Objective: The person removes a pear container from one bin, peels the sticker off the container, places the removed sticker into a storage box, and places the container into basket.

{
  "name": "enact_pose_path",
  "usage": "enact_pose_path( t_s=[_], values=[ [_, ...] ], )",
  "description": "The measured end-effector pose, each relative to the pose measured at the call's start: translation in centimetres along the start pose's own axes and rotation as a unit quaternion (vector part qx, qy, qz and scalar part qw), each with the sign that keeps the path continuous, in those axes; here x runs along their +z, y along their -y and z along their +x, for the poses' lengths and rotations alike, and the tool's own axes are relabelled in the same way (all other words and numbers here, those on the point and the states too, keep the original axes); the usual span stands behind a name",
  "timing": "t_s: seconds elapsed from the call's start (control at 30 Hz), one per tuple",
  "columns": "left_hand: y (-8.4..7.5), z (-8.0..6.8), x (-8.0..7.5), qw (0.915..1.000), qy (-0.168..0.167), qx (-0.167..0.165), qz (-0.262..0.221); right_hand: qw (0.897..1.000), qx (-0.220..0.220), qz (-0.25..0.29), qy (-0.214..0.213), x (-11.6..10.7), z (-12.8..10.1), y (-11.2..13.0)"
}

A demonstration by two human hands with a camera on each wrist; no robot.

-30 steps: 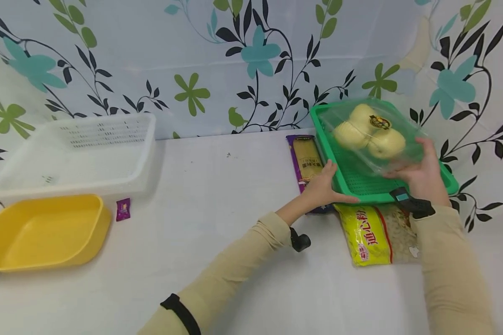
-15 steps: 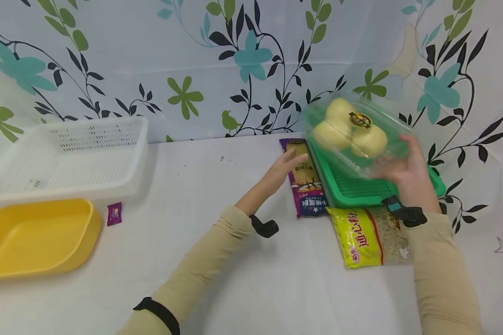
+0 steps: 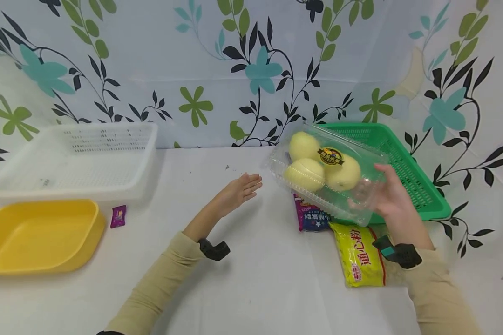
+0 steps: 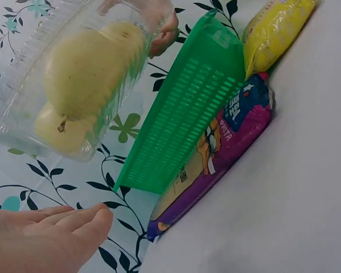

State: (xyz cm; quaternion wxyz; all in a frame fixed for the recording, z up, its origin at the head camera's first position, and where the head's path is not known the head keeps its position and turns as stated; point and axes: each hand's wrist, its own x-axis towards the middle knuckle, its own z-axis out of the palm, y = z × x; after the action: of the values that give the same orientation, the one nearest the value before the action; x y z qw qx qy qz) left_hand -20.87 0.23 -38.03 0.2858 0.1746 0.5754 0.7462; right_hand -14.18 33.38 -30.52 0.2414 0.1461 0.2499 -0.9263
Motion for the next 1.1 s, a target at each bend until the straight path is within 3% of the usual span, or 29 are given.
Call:
enact_pose_path(
  t_s=[0.17, 0.37, 0.6, 0.77, 0.9, 1.1],
  values=[
    [-0.3, -1.1, -0.3, 0.9997, 0.024, 0.003, -0.001, 0.998, 0.042, -0.010, 0.049, 0.1, 1.1, -1.2],
    [-0.8, -2.8, -1.4, 0.9991, 0.034, -0.005, -0.026, 0.996, 0.066, -0.029, 0.055, 1.3, 2.3, -3.1],
    [-1.3, -4.8, -2.4, 0.9961, 0.039, 0.000, 0.079, 0.992, 0.084, -0.076, 0.058, 2.0, 3.7, -4.7],
    [-1.4, -6.0, -2.5, 0.9940, -0.024, -0.013, 0.106, 0.989, 0.075, -0.125, 0.040, 2.6, 4.6, -5.6],
    [-1.4, -6.8, -2.4, 0.9927, -0.078, -0.026, 0.088, 0.991, 0.074, -0.111, 0.017, 3.0, 5.2, -6.5],
    [-0.8, -8.9, -3.0, 0.9868, -0.131, -0.053, 0.078, 0.983, 0.016, -0.183, 0.020, 2.4, 5.8, -8.5]
  ],
)
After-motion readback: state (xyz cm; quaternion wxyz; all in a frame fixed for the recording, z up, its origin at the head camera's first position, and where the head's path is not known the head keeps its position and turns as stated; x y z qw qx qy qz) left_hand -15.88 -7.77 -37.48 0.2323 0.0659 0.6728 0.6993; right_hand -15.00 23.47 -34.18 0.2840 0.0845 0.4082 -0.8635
